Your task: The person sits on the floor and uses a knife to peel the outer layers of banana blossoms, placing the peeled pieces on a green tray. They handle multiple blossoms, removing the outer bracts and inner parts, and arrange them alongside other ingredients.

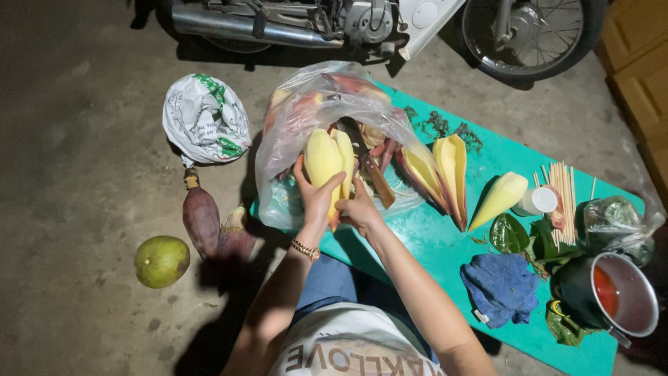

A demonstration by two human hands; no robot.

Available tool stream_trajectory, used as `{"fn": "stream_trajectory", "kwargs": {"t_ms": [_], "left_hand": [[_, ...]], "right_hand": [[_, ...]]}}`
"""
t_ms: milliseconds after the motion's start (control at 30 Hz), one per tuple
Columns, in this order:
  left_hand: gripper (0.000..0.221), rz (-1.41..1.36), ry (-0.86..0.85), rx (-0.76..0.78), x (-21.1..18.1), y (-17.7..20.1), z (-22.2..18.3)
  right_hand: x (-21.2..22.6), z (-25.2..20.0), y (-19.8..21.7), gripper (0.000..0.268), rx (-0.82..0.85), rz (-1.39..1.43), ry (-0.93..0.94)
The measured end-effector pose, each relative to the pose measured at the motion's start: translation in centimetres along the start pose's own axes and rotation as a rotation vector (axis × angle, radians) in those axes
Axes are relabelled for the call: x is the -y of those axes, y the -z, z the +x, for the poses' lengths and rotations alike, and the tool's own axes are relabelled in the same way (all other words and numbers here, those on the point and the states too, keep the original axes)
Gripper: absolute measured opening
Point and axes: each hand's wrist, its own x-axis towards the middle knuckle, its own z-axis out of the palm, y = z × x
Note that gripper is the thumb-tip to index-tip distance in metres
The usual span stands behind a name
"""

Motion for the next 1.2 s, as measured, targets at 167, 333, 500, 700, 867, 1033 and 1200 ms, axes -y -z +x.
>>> {"fn": "stream_trajectory", "kwargs": {"t_ms": [167,333,500,700,867,1033,1200], "left_hand": [[0.106,-0.093,0.048,0.103,0.0,0.6,0.5],[0.099,-0.319,0.205,0.106,0.0,1.1,1.7],[0.099,-0.375,0.162,-0.116,-0.2,0.2,0.8],[0.109,-0.266,-0.029,-0.152,-1.7,-1.1,0.1],[0.114,-0.269,-0.036,-0.122,-2.1,-0.8,0.8],[0.124,-0.214,-0.055,-0.178,-2.0,-0.3,1.2],[0.134,-0.303,0.057,-0.246,-2.7,0.8,1.5]], "right_hand": [[-2.1,3.4,2.9,0.083,0.160,-0.051,-0.015],[-3.5,6.6,4.3,0.062,0.175,-0.024,-0.036],[-2.7,6.6,4.2,0.044,0.000,-0.156,-0.037],[-1.1,6.3,2.4,0.039,-0.071,-0.271,0.229],[1.1,6.5,2.4,0.042,-0.258,-0.693,0.463],[3.7,5.5,1.5,0.029,-0.491,-1.223,0.611],[5.7,6.9,0.6,0.021,-0.530,-1.409,0.669]]}}
